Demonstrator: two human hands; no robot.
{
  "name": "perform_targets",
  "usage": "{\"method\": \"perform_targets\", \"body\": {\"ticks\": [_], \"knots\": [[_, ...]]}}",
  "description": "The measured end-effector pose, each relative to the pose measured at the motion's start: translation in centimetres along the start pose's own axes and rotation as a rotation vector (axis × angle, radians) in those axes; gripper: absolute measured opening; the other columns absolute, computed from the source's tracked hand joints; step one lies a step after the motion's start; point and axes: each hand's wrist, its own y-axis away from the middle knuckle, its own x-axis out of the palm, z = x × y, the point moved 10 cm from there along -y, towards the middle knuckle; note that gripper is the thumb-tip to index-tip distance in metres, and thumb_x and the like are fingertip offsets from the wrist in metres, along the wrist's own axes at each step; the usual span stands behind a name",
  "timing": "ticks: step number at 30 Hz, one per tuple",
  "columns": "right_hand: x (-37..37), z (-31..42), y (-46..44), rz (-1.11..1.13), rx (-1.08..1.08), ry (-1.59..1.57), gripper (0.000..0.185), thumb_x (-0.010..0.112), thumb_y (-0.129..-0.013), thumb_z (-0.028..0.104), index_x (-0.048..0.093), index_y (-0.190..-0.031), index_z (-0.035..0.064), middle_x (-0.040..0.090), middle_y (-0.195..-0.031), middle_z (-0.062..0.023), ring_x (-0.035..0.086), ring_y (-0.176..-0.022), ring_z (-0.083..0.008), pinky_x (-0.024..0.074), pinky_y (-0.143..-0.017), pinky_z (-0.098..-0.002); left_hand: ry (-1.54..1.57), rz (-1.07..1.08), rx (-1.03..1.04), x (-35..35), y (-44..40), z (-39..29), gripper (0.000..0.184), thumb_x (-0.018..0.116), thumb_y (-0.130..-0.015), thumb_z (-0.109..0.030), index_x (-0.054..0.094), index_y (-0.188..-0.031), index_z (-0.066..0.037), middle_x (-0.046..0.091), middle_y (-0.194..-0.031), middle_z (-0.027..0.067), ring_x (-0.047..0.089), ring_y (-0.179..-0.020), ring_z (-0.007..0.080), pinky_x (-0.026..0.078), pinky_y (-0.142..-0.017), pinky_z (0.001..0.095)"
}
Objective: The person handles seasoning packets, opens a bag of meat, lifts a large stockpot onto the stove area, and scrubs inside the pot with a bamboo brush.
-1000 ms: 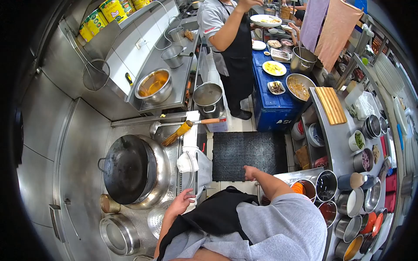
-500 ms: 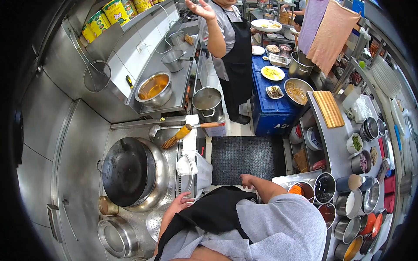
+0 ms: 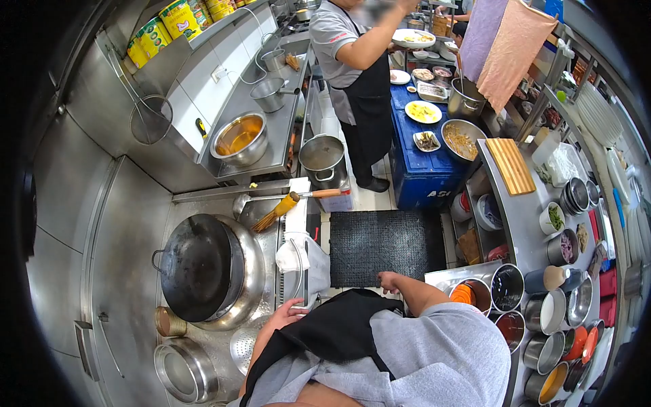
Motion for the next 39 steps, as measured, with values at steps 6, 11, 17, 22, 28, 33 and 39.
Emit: {"method": "perform_targets", "body": {"ticks": [6, 11, 17, 22, 28, 33, 39], "knots": [[0.7, -0.5, -0.3, 0.004, -0.003, 0.032, 0.076, 0.041, -0.075, -0.002, 0.031, -0.148, 0.0159, 0.073, -0.087, -0.0111, 0.057, -0.047, -0.0186, 0.0502, -0.040, -0.0348, 0.033, 0.014, -0.004, 0.4, 0.2, 0.0, 0.059, 0.046, -0.086, 0.009, 0.038, -0.142, -0.008, 0.061, -0.120, 0.0182, 0.060, -0.101, 0.0173, 0.048, -0.091, 0.0286], [0.2, 0.6, 0.5, -0.010, -0.019, 0.111, 0.078, 0.043, -0.073, -0.004, 0.033, -0.147, 0.0160, 0.073, -0.086, -0.0106, 0.058, -0.048, -0.0196, 0.0500, -0.039, -0.0355, 0.029, 0.014, -0.005, 0.6, 0.5, -0.4, 0.058, 0.048, -0.087, 0.008, 0.038, -0.142, -0.008, 0.061, -0.120, 0.0183, 0.060, -0.103, 0.0179, 0.047, -0.092, 0.0284], [0.4, 1.2, 1.1, -0.036, 0.007, 0.070, 0.075, 0.045, -0.073, -0.005, 0.038, -0.145, 0.0148, 0.072, -0.093, -0.0131, 0.062, -0.052, -0.0200, 0.0504, -0.040, -0.0346, 0.020, 0.005, 0.000, 0.1, 0.5, 0.7, 0.057, 0.054, -0.088, 0.006, 0.040, -0.141, -0.007, 0.062, -0.119, 0.0172, 0.060, -0.106, 0.0175, 0.047, -0.092, 0.0284], [1.2, 0.1, -2.0, -0.029, -0.052, 0.123, 0.074, 0.045, -0.074, -0.006, 0.039, -0.144, 0.0144, 0.070, -0.098, -0.0177, 0.065, -0.061, -0.0255, 0.0527, -0.043, -0.0375, 0.039, 0.042, 0.034, -0.1, 0.5, 1.3, 0.056, 0.053, -0.089, 0.005, 0.040, -0.141, -0.008, 0.063, -0.119, 0.0161, 0.060, -0.108, 0.0180, 0.046, -0.094, 0.0291], [1.6, 0.6, -1.0, -0.072, -0.079, 0.092, 0.059, 0.053, -0.077, -0.001, 0.052, -0.135, 0.0100, 0.069, -0.101, -0.0197, 0.069, -0.069, -0.0302, 0.0587, -0.057, -0.0413, 0.021, 0.044, 0.056, -0.1, 0.9, 0.3, 0.056, 0.052, -0.087, 0.006, 0.040, -0.140, -0.007, 0.063, -0.119, 0.0161, 0.061, -0.106, 0.0177, 0.048, -0.092, 0.0285], [2.4, -1.9, -3.6, -0.055, -0.109, 0.016, 0.052, 0.050, -0.082, 0.006, 0.054, -0.133, 0.0119, 0.069, -0.092, -0.0164, 0.068, -0.065, -0.0293, 0.0583, -0.055, -0.0392, 0.080, 0.032, 0.007, 0.4, 0.7, -0.6, 0.057, 0.050, -0.087, 0.008, 0.041, -0.141, -0.008, 0.062, -0.119, 0.0161, 0.061, -0.105, 0.0178, 0.048, -0.093, 0.0285], [1.4, -1.6, -0.1, -0.104, 0.007, -0.157, 0.060, 0.045, -0.082, 0.003, 0.045, -0.140, 0.0151, 0.066, -0.074, -0.0143, 0.065, -0.055, -0.0264, 0.0551, -0.044, -0.0416, 0.022, 0.056, 0.028, 0.8, 0.2, -1.5, 0.057, 0.049, -0.087, 0.010, 0.041, -0.140, -0.008, 0.063, -0.118, 0.0162, 0.060, -0.105, 0.0173, 0.048, -0.093, 0.0281]]}}
